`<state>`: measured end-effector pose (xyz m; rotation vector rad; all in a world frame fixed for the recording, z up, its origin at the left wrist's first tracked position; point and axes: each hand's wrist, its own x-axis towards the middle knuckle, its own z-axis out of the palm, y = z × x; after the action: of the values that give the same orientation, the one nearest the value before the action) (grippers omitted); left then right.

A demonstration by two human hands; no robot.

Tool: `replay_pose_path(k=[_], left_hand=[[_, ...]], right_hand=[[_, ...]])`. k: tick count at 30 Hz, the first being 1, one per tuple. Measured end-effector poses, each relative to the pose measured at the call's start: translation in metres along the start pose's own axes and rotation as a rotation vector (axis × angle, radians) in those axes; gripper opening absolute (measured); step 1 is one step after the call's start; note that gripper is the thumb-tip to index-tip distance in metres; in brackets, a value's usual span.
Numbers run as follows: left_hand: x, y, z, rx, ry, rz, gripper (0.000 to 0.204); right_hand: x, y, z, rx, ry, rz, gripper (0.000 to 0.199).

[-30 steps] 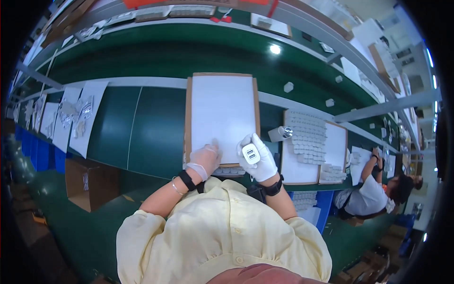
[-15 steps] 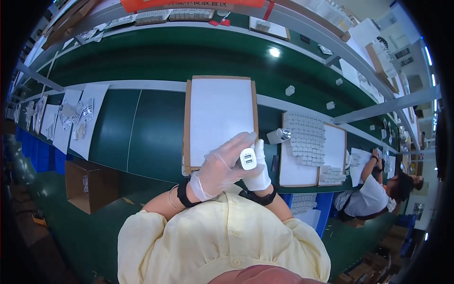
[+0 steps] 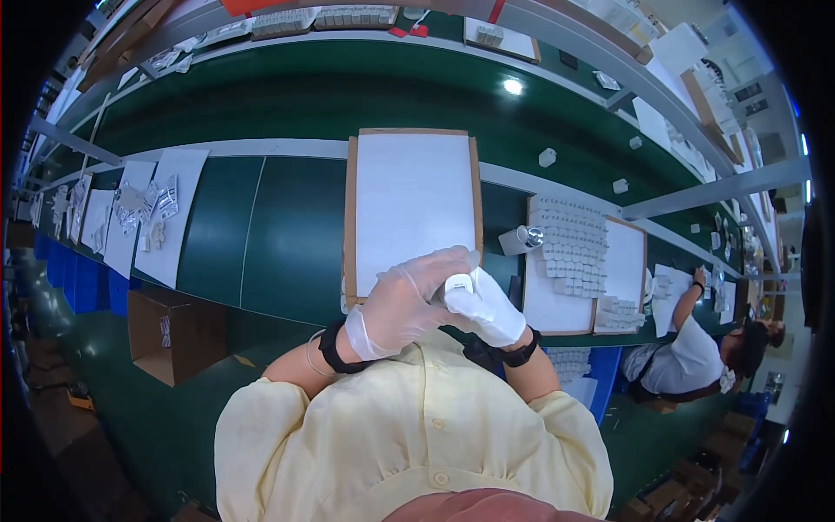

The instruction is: The person picks up a power adapter from a tray, turns it over by hand, and wipes its sides and prongs with a cloth. After setting the adapter back onto the tray, the person repeats this process for other adapters one at a time.

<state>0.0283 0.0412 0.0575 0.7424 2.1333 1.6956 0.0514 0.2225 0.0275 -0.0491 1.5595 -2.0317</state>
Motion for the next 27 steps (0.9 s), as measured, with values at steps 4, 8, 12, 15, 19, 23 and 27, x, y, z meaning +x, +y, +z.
replay_pose_path(k=[4,8,12,15,19,23,27], left_hand=[[-0.004,-0.011,0.01,-0.241,0.05,-0.05,0.059],[-0.006,-0.008,0.012,-0.264,0.076,-0.067,0.054],[-0.006,-0.007,0.009,-0.083,0.048,0.004,0.055],[-0.007,-0.001,0.009,-0.233,0.035,-0.148,0.06],[-0.011,-0.015,0.007,-0.569,-0.03,-0.078,0.066],[-0.003,-0.016,-0.002,-0.45,-0.096,-0.001,0.072],[-0.003,0.009,-0.012,-0.404,-0.128,-0.134,0.075]], right_hand=[[-0.005,0.004,0.006,0.027,-0.001,-0.036,0.046],[-0.004,0.005,0.018,-0.022,0.108,-0.099,0.047],[-0.003,0.01,0.022,0.041,0.202,-0.083,0.047],[-0.003,0.015,0.02,0.2,0.224,-0.018,0.047],[-0.006,0.011,0.02,0.339,0.216,-0.012,0.045],[-0.005,-0.003,0.02,-0.035,0.258,-0.252,0.044],[-0.005,-0.003,0.013,-0.385,0.411,-0.408,0.043]])
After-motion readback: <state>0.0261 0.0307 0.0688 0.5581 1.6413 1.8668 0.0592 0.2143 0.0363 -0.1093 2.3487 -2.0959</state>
